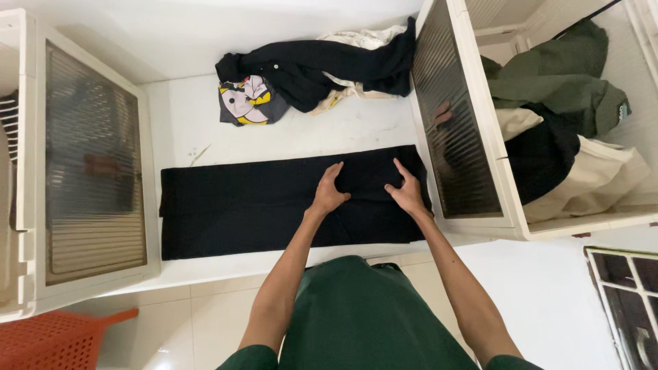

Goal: The person folds a dark grey shirt and places it into a storage bin, then picks up a black garment and folds it into a rectangular shape on a flat surface.

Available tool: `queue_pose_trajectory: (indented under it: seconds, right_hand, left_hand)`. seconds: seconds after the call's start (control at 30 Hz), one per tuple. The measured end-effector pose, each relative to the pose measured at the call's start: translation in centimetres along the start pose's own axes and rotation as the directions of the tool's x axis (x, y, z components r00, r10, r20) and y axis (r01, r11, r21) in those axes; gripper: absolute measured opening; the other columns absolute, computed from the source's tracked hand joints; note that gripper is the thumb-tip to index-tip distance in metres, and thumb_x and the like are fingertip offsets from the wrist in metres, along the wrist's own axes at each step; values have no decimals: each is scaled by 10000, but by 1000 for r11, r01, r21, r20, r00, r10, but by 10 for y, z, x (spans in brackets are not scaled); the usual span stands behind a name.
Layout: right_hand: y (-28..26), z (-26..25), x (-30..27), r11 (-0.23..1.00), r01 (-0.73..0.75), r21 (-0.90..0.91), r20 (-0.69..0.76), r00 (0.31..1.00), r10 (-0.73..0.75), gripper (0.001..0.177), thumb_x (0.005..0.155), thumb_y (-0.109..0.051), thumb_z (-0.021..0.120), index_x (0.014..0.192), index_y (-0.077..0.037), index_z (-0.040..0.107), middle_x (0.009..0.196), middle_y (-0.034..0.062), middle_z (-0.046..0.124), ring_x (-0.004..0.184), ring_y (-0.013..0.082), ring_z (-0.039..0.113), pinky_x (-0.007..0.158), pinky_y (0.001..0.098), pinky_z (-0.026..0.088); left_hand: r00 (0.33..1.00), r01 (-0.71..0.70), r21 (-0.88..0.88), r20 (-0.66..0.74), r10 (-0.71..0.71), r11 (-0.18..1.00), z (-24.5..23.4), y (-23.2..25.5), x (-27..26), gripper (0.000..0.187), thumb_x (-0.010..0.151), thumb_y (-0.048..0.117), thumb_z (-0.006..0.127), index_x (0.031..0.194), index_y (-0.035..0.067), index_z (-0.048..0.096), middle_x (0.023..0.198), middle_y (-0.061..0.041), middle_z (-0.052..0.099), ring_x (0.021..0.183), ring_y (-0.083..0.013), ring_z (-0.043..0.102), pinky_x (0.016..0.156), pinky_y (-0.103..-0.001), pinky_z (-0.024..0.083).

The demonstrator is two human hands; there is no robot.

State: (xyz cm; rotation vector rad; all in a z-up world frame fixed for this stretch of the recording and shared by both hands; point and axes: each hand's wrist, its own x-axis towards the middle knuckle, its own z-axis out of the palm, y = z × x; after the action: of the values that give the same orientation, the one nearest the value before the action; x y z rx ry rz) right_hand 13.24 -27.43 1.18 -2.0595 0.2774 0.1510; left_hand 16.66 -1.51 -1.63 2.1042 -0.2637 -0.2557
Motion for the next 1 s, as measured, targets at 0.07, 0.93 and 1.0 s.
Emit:
queue_pose_trajectory:
  seconds: [0.07,0.93,1.0]
  right_hand:
    - [-1,1,-1,998,40,-53,6,999,-40,857,782,-64,796,1555,-148,435,1524,168,522,1361,319,535,1090,381,445]
    - [-1,23,-36,899,181,-399,-362,870,-336,443,988,-65,642,1426,-89,583,1409,138,565,1283,369,509,1132,506,367]
    - [-3,34,-45,850,255,-461,-290,862,-416,376,992,-67,617,1367,-80,618,1385,125,586,1328,373,491,1099,516,354]
  left_hand:
    - [999,22,20,43,-23,1000,-3,-5,-2,1061,607,69,916,1544,86,420,1585,-184,412,1463,-353,403,1207,-405,359]
    - [984,-61,268,-144,103,962,-10,24,-35,530,958,38,599,1480,103,543,1619,-79,419,1478,-333,370,1195,-537,361]
    - [983,-133,403,-65,173,906,-6,28,-49,528,963,86,592,1487,120,530,1638,-48,393,1525,-330,308,1179,-616,299]
